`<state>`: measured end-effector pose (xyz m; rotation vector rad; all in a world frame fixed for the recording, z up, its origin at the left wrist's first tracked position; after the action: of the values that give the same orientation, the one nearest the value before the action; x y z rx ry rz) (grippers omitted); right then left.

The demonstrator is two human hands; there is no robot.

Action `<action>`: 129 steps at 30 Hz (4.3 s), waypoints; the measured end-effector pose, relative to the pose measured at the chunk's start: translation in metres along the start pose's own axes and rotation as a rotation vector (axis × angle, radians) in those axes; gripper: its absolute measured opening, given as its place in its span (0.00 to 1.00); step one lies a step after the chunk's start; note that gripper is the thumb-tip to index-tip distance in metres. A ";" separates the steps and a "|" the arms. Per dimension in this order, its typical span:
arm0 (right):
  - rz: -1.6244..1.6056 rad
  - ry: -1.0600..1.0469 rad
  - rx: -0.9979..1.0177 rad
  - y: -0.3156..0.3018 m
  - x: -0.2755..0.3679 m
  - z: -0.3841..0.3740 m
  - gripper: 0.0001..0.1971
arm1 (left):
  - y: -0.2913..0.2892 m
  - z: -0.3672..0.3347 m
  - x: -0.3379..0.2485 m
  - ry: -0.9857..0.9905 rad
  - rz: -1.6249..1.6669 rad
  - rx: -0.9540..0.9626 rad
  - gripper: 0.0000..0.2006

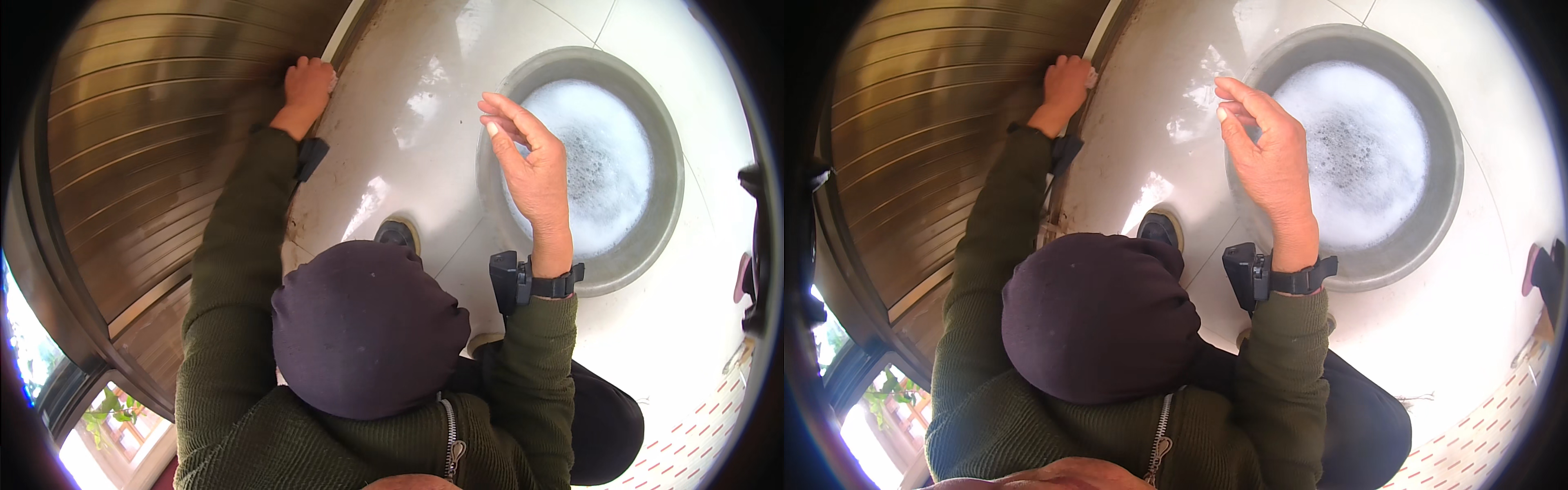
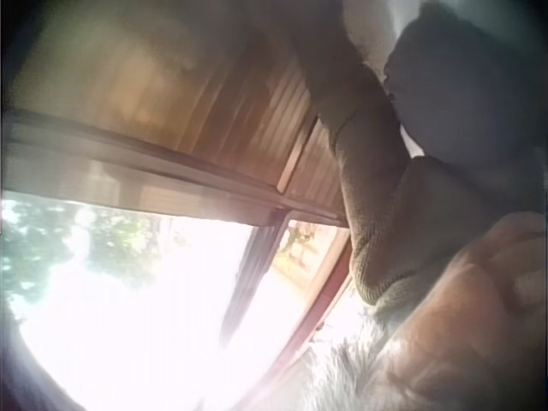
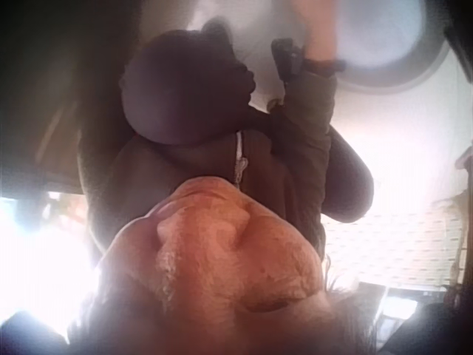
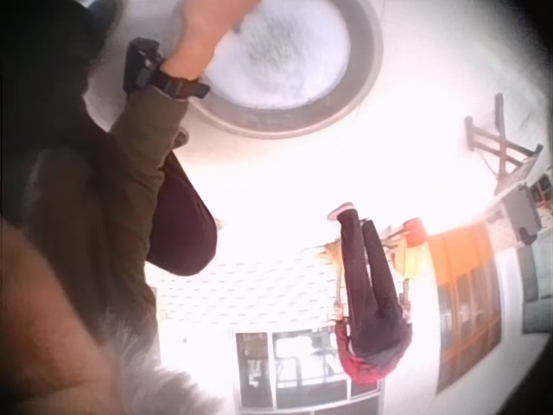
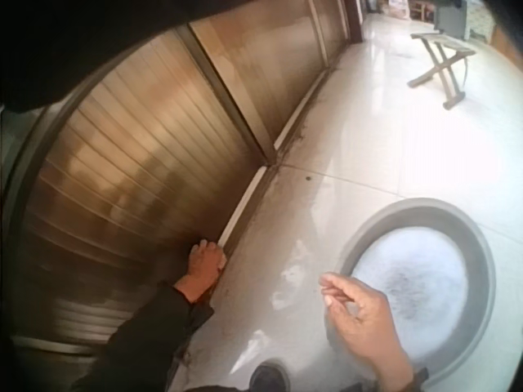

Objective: The person wipes a metal window frame with a cloth, repeatedly dipping the cloth into a basin of soapy water to clean the surface. The person wrings out the cloth and continues wiping the frame.

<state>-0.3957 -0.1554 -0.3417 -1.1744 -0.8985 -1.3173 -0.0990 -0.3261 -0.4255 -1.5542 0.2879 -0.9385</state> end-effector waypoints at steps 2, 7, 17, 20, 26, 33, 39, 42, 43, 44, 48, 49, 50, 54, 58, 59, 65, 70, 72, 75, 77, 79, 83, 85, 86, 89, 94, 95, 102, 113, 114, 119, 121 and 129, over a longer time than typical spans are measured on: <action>-0.011 -0.010 -0.014 -0.004 -0.003 -0.001 0.17 | -0.037 0.001 0.018 -0.024 -0.079 -0.058 0.12; -0.012 0.047 -0.027 -0.006 -0.013 -0.005 0.18 | -0.075 -0.004 0.046 0.003 -0.231 -0.137 0.10; 0.002 -0.067 -0.052 -0.029 -0.003 0.011 0.17 | -0.051 -0.049 -0.001 0.069 -0.126 -0.251 0.02; 0.013 -0.011 -0.105 -0.041 -0.016 0.017 0.17 | -0.091 -0.065 0.017 0.060 -0.284 -0.401 0.02; 0.035 -0.016 -0.117 -0.041 -0.009 0.020 0.17 | -0.018 -0.104 -0.001 0.078 -0.281 -0.071 0.03; 0.114 0.040 -0.159 -0.042 0.004 0.017 0.17 | -0.041 -0.120 0.069 0.014 -0.198 -0.122 0.04; 0.117 0.084 -0.255 -0.049 -0.001 0.020 0.17 | -0.011 -0.163 0.073 0.174 -0.306 -0.122 0.04; 0.147 0.083 -0.310 -0.058 -0.007 0.028 0.17 | 0.014 -0.187 0.070 0.083 -0.093 -0.114 0.09; 0.156 0.103 -0.323 -0.060 -0.010 0.031 0.17 | 0.026 -0.194 0.075 0.039 0.015 -0.048 0.12; 0.161 0.122 -0.332 -0.061 -0.014 0.032 0.17 | 0.015 -0.199 0.077 0.090 -0.089 -0.141 0.12; 0.152 0.144 -0.325 -0.056 -0.018 0.032 0.16 | -0.002 -0.212 0.099 0.214 -0.235 -0.218 0.14; 0.154 0.147 -0.324 -0.054 -0.018 0.031 0.17 | 0.007 -0.218 0.101 0.255 -0.176 -0.133 0.14; 0.149 0.165 -0.325 -0.054 -0.020 0.031 0.17 | 0.021 -0.224 0.098 0.330 -0.081 -0.019 0.14; 0.147 0.180 -0.335 -0.051 -0.025 0.033 0.17 | -0.005 -0.253 0.102 0.229 -0.193 -0.340 0.08; 0.188 0.223 -0.296 -0.043 -0.034 0.030 0.16 | 0.041 -0.280 0.101 0.098 -0.211 0.030 0.07; 0.210 0.220 -0.288 -0.041 -0.032 0.028 0.16 | 0.041 -0.278 0.101 0.069 -0.167 0.000 0.07; 0.187 0.102 -0.305 -0.043 -0.006 0.009 0.15 | 0.031 -0.207 0.069 0.269 -0.199 -0.247 0.05; 0.145 0.068 -0.235 -0.028 0.000 0.000 0.15 | 0.039 -0.098 0.044 0.234 -0.161 -0.100 0.11; 0.133 0.044 -0.191 -0.019 0.007 0.006 0.15 | 0.029 -0.033 0.030 0.202 -0.121 -0.137 0.12; 0.115 0.007 -0.143 -0.011 0.018 0.006 0.15 | 0.025 0.044 0.013 0.113 -0.067 -0.095 0.14; 0.110 -0.010 -0.116 -0.006 0.024 0.006 0.15 | 0.023 0.092 0.004 0.059 -0.041 -0.066 0.14; 0.088 -0.039 -0.084 -0.004 0.034 0.007 0.15 | 0.010 0.144 -0.002 0.028 -0.027 -0.032 0.12; 0.074 -0.079 -0.061 0.009 0.043 0.010 0.14 | 0.017 0.237 -0.021 -0.071 0.008 0.035 0.13; 0.081 -0.111 -0.035 0.012 0.049 0.013 0.14 | 0.015 0.283 -0.028 -0.130 0.001 0.126 0.12; 0.089 -0.109 -0.030 0.015 0.049 0.014 0.15 | 0.029 0.305 -0.023 -0.186 0.059 0.290 0.12; 0.106 -0.129 0.000 0.020 0.054 0.017 0.15 | 0.024 0.335 -0.019 -0.295 0.206 0.449 0.12; 0.063 -0.120 0.015 0.025 0.056 0.018 0.14 | -0.049 0.243 0.000 -0.292 0.279 -0.015 0.17; 0.065 -0.128 0.018 0.026 0.058 0.018 0.14 | -0.055 0.209 0.004 -0.257 0.285 -0.083 0.18; 0.095 -0.069 -0.101 0.000 0.040 0.017 0.14 | -0.033 -0.022 0.039 0.025 0.080 -0.364 0.12; 0.092 -0.011 -0.149 -0.003 0.035 0.011 0.14 | 0.025 0.027 0.035 -0.044 0.183 -0.092 0.13; 0.092 -0.012 -0.144 -0.002 0.036 0.011 0.14 | 0.017 0.048 0.028 -0.041 0.169 -0.119 0.13; 0.103 -0.057 -0.065 0.010 0.042 0.007 0.15 | 0.009 0.160 0.005 -0.123 0.203 -0.058 0.15; 0.110 -0.072 -0.031 0.015 0.044 0.006 0.16 | 0.006 0.205 -0.007 -0.154 0.131 -0.037 0.16; 0.042 -0.146 -0.024 0.014 0.053 0.010 0.14 | 0.030 0.343 -0.021 -0.356 0.230 0.342 0.18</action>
<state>-0.3754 -0.1597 -0.2905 -1.3143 -0.9595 -1.2241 0.1365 -0.0747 -0.4391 -1.3080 0.0459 -0.4890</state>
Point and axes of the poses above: each hand's wrist, its own z-axis away from the middle knuckle, its own y-axis out of the palm, x = y × z, the point moved 10 cm from there along -z, towards the middle knuckle, and after that the axes turned 10 degrees about y, right-handed, at the moved point
